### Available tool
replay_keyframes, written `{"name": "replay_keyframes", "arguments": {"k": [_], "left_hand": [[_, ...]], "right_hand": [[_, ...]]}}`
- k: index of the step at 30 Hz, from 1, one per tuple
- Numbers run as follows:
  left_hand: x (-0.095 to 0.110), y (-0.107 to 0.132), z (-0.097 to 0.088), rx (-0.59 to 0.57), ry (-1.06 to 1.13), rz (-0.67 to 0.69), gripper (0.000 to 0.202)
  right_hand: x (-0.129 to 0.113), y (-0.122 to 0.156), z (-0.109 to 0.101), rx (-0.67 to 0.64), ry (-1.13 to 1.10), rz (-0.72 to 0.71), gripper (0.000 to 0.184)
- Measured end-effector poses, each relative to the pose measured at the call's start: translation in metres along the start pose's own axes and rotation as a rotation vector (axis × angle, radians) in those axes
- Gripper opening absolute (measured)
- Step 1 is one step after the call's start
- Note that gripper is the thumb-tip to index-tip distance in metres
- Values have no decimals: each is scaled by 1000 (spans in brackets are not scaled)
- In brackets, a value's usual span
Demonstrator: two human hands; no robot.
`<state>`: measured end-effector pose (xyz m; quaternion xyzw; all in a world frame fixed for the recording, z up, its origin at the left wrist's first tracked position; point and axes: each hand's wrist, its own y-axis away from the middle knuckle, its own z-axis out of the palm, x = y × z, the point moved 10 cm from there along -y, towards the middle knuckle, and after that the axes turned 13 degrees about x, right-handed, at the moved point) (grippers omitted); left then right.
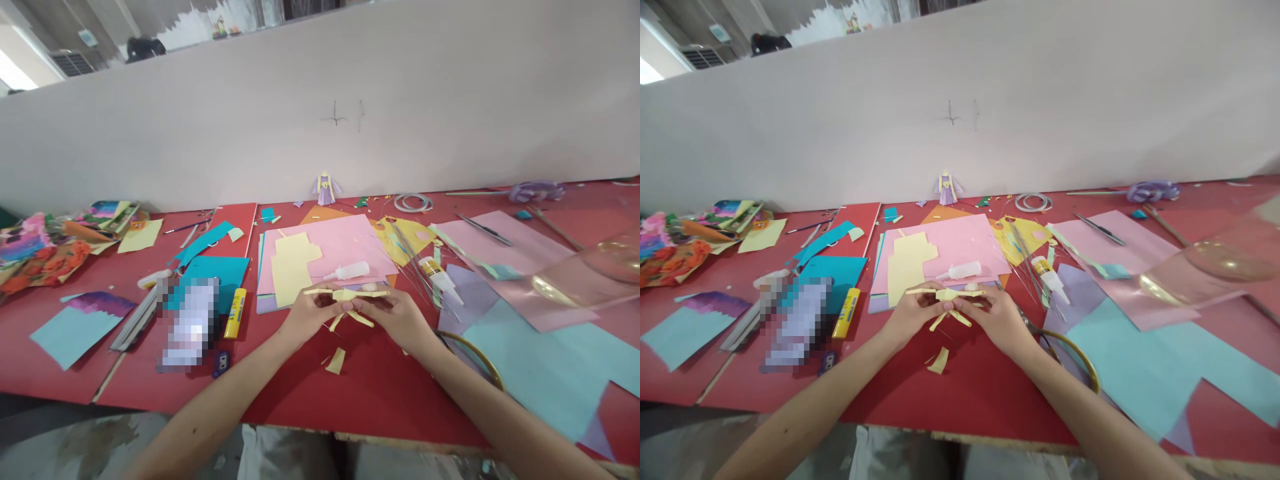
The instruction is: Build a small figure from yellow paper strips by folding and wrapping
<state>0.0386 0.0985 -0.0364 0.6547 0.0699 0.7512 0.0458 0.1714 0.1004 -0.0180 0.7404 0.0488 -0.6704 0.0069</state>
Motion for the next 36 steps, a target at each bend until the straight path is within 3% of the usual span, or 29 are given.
{"name": "replay_keyframes", "arguments": {"k": [15, 24, 36], "left_hand": [[17, 4, 1, 1, -194, 173, 30], [25, 5, -1, 58, -177, 245, 23], [19, 4, -6, 105, -149, 226, 27]], "right_hand": [[-10, 1, -3, 59, 172, -108, 21], [-19, 1, -1, 65, 248, -163, 18], [-18, 2, 3, 31, 214, -160, 21]]}}
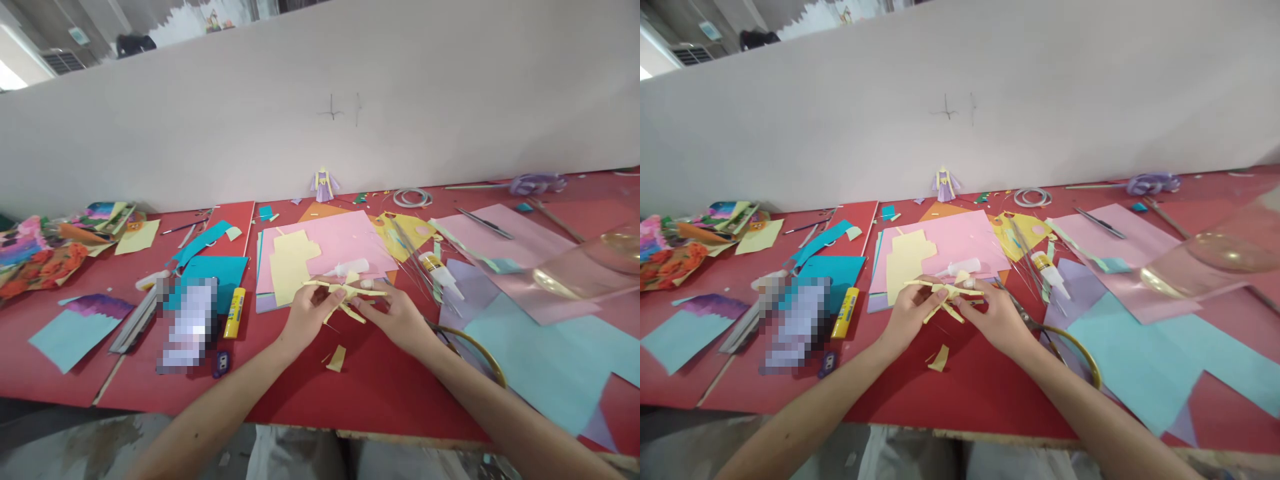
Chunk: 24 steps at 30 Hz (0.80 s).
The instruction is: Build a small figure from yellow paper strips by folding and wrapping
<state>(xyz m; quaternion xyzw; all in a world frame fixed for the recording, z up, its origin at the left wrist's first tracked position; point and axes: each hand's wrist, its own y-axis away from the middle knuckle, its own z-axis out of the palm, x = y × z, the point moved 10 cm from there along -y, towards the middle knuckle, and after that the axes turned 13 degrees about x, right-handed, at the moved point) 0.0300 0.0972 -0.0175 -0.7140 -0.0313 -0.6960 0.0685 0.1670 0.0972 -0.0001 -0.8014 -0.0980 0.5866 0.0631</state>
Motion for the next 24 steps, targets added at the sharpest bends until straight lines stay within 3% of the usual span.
{"name": "replay_keyframes", "arguments": {"k": [5, 14, 24], "left_hand": [[2, -1, 2, -35, -7, 3, 29], [-1, 0, 7, -91, -48, 0, 30], [-11, 0, 11, -114, 93, -135, 31]], "right_hand": [[4, 2, 2, -9, 23, 26, 20], [-8, 1, -8, 70, 111, -83, 13], [-5, 0, -10, 97, 151, -76, 11]]}}
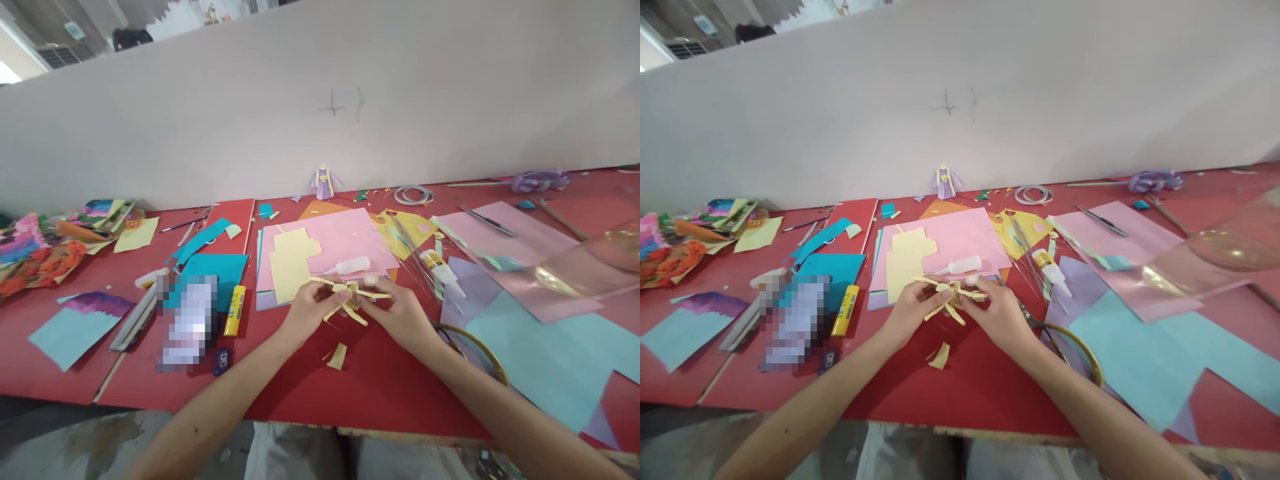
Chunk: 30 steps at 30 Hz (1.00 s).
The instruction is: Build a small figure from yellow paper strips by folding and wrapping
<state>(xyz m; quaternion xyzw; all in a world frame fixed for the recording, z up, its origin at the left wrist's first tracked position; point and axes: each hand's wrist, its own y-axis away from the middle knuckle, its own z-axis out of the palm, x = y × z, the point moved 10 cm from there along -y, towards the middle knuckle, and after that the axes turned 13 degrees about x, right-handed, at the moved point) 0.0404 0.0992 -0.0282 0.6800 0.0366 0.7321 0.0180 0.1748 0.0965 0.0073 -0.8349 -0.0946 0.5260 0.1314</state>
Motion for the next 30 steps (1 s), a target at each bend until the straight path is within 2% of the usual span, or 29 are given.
{"name": "replay_keyframes", "arguments": {"k": [5, 11, 15, 21, 24, 30], "left_hand": [[1, 0, -2, 23, -9, 22, 28], [2, -1, -4, 29, -146, 79, 27], [6, -2, -5, 40, -98, 85, 29], [-6, 3, 5, -58, 46, -99, 35], [-9, 6, 10, -106, 77, -139, 35], [-14, 5, 12, -122, 186, -213, 33]], "right_hand": [[6, 1, 4, -28, -72, 22, 14], [7, 2, 7, -55, -84, 26, 16], [6, 1, 4, -34, -34, 14, 19], [3, 2, 2, -2, 2, -23, 21], [4, 2, 0, 10, 19, -31, 21], [4, 2, -2, 17, 48, -44, 20]]}}
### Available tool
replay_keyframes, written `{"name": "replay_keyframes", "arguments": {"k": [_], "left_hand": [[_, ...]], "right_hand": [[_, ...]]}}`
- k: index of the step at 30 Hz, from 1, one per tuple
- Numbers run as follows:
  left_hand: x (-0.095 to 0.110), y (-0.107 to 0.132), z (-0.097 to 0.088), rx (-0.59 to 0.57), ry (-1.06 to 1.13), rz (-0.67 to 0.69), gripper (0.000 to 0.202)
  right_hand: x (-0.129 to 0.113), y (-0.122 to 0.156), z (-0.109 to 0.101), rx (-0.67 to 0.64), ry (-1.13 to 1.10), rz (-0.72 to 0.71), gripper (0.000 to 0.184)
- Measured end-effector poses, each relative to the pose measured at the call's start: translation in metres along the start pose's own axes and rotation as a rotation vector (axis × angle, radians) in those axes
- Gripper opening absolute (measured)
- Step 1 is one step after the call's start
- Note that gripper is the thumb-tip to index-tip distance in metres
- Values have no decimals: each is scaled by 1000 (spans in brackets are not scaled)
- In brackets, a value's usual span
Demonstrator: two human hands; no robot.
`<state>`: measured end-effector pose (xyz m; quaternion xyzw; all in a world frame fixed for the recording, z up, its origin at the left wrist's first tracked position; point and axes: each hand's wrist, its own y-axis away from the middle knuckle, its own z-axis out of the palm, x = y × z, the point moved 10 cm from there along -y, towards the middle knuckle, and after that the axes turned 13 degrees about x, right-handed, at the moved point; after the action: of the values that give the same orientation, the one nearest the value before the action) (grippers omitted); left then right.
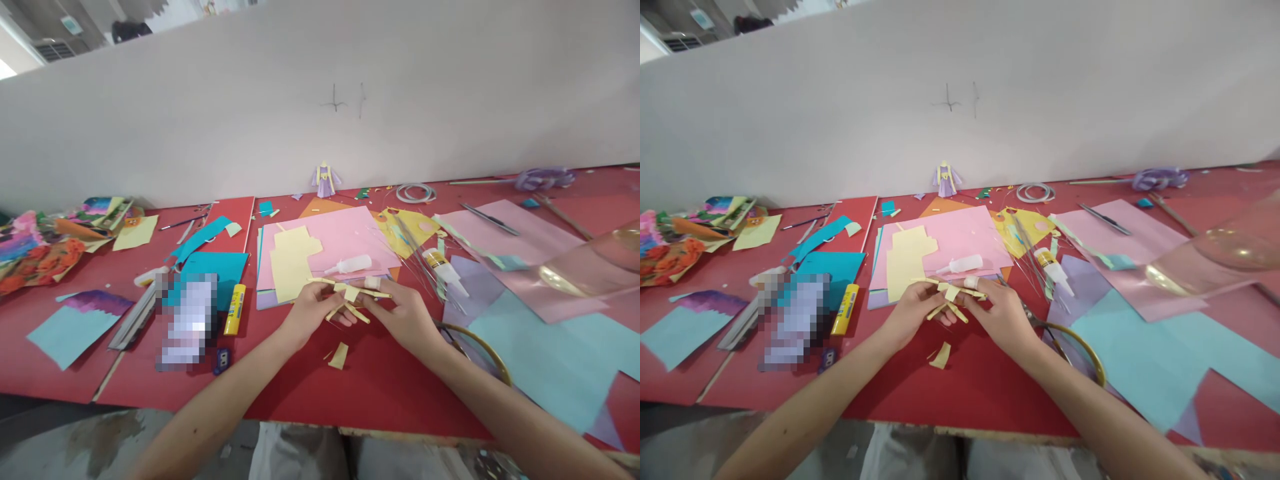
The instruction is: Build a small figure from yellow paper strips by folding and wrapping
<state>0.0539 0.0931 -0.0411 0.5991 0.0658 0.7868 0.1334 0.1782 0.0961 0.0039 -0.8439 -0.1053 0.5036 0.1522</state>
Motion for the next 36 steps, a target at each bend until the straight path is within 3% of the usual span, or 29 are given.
{"name": "replay_keyframes", "arguments": {"k": [6, 15, 22, 27, 36], "left_hand": [[-2, 3, 6, -57, 96, -54, 27], [-1, 4, 5, -28, 80, -59, 36], [-8, 6, 7, -70, -14, -102, 56], [-12, 7, 7, -44, -33, -153, 47], [-10, 3, 1, -29, -54, -82, 37]], "right_hand": [[1, -3, 0, -3, -20, 0, 20], [-4, 1, 2, -33, 44, -100, 18], [-13, 3, 1, -15, 38, -237, 17], [-17, 5, 4, -32, 83, -286, 18], [-13, 5, 5, -31, 91, -233, 12]]}}
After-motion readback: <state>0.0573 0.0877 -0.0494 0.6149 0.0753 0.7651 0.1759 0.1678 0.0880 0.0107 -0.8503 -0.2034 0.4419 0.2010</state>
